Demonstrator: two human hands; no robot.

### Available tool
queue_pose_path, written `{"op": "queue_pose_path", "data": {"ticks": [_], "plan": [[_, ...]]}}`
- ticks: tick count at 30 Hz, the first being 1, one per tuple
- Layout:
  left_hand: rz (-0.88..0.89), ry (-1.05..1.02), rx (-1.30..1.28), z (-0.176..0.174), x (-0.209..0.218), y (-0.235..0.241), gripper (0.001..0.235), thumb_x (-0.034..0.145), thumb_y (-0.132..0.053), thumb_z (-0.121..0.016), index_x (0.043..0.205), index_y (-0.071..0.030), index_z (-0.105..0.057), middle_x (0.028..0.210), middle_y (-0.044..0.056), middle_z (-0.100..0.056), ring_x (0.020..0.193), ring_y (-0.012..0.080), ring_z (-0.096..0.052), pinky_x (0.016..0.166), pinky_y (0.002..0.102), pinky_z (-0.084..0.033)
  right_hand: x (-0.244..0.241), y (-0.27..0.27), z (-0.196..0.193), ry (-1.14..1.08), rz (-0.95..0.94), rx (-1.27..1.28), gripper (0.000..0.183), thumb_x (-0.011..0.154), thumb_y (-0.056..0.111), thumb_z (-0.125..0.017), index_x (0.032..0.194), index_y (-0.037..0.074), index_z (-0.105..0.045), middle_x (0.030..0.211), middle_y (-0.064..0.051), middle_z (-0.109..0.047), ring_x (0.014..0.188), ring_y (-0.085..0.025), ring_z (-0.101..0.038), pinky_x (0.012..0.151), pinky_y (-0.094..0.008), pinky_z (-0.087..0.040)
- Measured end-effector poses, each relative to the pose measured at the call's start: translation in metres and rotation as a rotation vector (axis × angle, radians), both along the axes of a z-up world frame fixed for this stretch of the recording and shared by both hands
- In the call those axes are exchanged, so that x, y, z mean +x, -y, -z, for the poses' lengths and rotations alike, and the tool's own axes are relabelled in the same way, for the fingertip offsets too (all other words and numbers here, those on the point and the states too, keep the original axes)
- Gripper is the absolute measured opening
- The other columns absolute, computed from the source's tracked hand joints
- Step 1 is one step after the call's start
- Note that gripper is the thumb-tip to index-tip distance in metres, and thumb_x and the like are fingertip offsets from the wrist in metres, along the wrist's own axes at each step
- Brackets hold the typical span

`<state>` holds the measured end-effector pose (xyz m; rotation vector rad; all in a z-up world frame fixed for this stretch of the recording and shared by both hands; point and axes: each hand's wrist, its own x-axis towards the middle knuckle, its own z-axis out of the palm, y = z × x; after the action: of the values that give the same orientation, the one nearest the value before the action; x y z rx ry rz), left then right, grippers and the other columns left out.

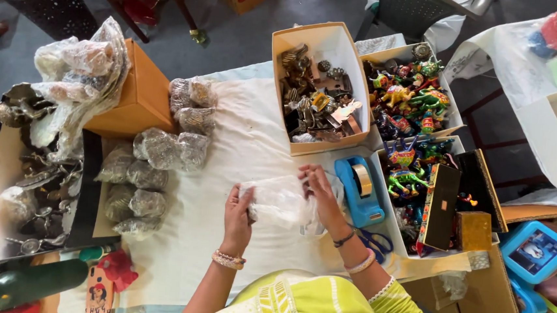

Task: The person wraps a small decorative item in bubble wrap, secures it with tape, and places it on a table with other wrapped items. They then cut a piece of bubble wrap and wrap another small figurine, securing it with tape.

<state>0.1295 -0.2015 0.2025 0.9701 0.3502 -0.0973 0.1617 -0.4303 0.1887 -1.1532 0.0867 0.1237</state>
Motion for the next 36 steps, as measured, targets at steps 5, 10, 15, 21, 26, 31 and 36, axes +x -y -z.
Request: {"op": "queue_pose_path", "data": {"ticks": [5,10,15,21,26,31,36], "plan": [[-0.012,0.04,-0.015,-0.023,0.005,-0.015,0.01,0.102,-0.019,-0.065,0.108,-0.011,-0.062,0.088,-0.007,-0.062,0.071,-0.0014,-0.053,0.06,0.018,-0.043,-0.005,-0.018,-0.076,-0.109,-0.294,-0.124,0.05,0.086,0.02,-0.07,0.133,0.019,-0.052,0.111,0.006,-0.06,0.091,-0.005,-0.057,0.075,-0.019,-0.054],[-0.052,-0.057,0.018,-0.02,0.009,-0.029,0.012,0.095,-0.015,-0.063,0.103,-0.014,-0.055,0.085,0.0,-0.067,0.072,0.0089,-0.064,0.063,0.026,-0.054,0.004,-0.018,0.001,0.179,-0.283,-0.388,0.032,0.09,0.004,-0.072,0.12,0.005,-0.063,0.116,0.0,-0.064,0.102,-0.01,-0.06,0.078,-0.024,-0.054],[-0.134,0.089,0.064,-0.007,0.004,-0.043,0.025,0.093,0.001,-0.063,0.11,-0.013,-0.051,0.1,0.001,-0.063,0.083,0.0075,-0.062,0.065,0.021,-0.046,0.008,-0.015,-0.01,0.284,0.004,-0.369,0.014,0.097,0.007,-0.072,0.11,0.005,-0.067,0.115,-0.003,-0.065,0.106,-0.014,-0.069,0.088,-0.026,-0.059],[0.111,0.185,-0.179,0.008,0.002,-0.03,0.028,0.088,0.01,-0.057,0.11,-0.007,-0.052,0.103,0.001,-0.057,0.095,0.011,-0.057,0.084,0.025,-0.049,-0.004,-0.045,-0.062,0.073,-0.126,-0.461,0.048,0.077,0.01,-0.081,0.118,0.011,-0.057,0.117,0.004,-0.059,0.1,-0.01,-0.057,0.074,-0.028,-0.051],[0.228,0.105,-0.008,-0.062,0.003,-0.023,0.034,0.087,-0.008,-0.052,0.12,-0.007,-0.058,0.107,0.0,-0.061,0.105,0.0089,-0.06,0.093,0.02,-0.048,-0.009,-0.045,-0.058,0.359,-0.006,-0.625,0.029,0.082,-0.002,-0.075,0.108,0.007,-0.068,0.107,-0.003,-0.065,0.097,-0.017,-0.064,0.083,-0.03,-0.053],[0.37,0.21,0.722,-0.044,0.011,-0.015,0.028,0.087,-0.015,-0.075,0.111,-0.003,-0.066,0.092,0.0,-0.068,0.085,0.0089,-0.057,0.076,0.026,-0.049,-0.006,-0.044,-0.065,0.566,-0.004,-0.732,0.025,0.08,-0.007,-0.074,0.101,0.007,-0.071,0.101,-0.004,-0.065,0.097,-0.018,-0.067,0.082,-0.03,-0.055],[0.011,0.175,0.214,-0.015,0.015,-0.051,0.022,0.107,-0.021,-0.06,0.108,-0.001,-0.069,0.091,0.002,-0.067,0.08,0.0117,-0.062,0.073,0.032,-0.053,0.002,-0.013,-0.032,0.395,0.157,-0.678,0.017,0.084,-0.002,-0.08,0.095,0.008,-0.072,0.092,-0.002,-0.067,0.08,-0.012,-0.063,0.071,-0.023,-0.053]]}}
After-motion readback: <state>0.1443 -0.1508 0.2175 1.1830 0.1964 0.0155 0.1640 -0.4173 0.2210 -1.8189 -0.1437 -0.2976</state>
